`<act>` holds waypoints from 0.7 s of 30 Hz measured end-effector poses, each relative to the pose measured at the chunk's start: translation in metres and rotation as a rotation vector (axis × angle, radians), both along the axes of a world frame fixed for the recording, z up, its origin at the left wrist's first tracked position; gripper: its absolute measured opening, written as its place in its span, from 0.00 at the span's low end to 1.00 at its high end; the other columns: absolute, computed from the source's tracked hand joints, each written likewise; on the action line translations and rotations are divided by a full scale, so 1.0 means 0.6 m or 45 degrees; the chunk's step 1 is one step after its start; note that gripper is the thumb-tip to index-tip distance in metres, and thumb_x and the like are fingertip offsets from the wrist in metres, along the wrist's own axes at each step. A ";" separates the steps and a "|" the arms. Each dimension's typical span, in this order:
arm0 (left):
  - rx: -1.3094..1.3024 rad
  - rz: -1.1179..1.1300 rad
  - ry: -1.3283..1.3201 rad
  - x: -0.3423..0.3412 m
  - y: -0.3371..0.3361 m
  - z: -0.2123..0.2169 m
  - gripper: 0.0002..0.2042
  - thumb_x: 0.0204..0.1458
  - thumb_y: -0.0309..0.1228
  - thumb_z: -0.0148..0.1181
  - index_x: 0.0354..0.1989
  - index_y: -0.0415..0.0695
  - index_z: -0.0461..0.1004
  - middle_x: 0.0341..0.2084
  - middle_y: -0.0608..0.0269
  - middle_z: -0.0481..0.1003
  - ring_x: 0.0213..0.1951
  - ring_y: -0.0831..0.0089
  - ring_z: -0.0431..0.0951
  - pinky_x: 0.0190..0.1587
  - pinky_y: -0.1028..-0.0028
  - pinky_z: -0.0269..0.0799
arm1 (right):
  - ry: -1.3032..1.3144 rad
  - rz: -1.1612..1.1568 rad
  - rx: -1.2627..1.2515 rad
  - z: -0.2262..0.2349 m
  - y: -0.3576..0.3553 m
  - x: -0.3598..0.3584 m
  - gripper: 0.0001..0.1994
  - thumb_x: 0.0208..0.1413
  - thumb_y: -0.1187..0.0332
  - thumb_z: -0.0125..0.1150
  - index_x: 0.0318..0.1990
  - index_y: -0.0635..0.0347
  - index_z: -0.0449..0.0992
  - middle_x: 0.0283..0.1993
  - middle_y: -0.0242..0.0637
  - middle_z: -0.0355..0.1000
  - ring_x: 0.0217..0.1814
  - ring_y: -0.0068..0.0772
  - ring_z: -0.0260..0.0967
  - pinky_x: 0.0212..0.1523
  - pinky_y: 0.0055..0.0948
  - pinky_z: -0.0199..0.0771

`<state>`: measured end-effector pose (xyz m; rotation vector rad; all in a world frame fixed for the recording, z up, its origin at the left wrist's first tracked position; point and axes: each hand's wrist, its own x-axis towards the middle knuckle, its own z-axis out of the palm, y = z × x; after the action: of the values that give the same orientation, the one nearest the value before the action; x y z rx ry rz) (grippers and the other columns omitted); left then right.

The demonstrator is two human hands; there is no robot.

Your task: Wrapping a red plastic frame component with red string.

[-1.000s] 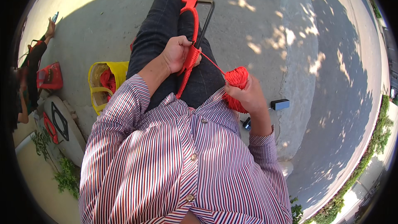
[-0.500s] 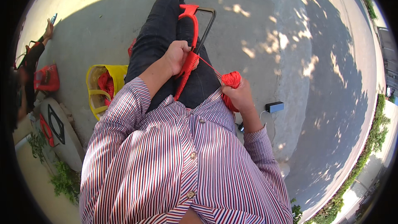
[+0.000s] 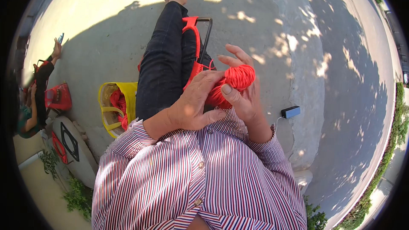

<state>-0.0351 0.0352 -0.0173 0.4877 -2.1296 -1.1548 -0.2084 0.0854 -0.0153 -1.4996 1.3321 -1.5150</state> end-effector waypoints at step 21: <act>-0.844 0.372 -1.282 0.019 -0.182 -0.077 0.12 0.36 0.26 0.60 0.33 0.45 0.78 0.37 0.60 0.75 0.44 0.62 0.74 0.46 0.62 0.68 | 0.599 0.121 0.653 -0.171 -0.125 0.015 0.22 0.47 0.61 0.70 0.48 0.62 0.76 0.55 0.43 0.71 0.56 0.45 0.68 0.55 0.36 0.70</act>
<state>-0.0239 -0.0738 -0.0638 1.1579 -2.9145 0.0836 -0.1995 0.0106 -0.1182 -1.5875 1.7209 -0.6926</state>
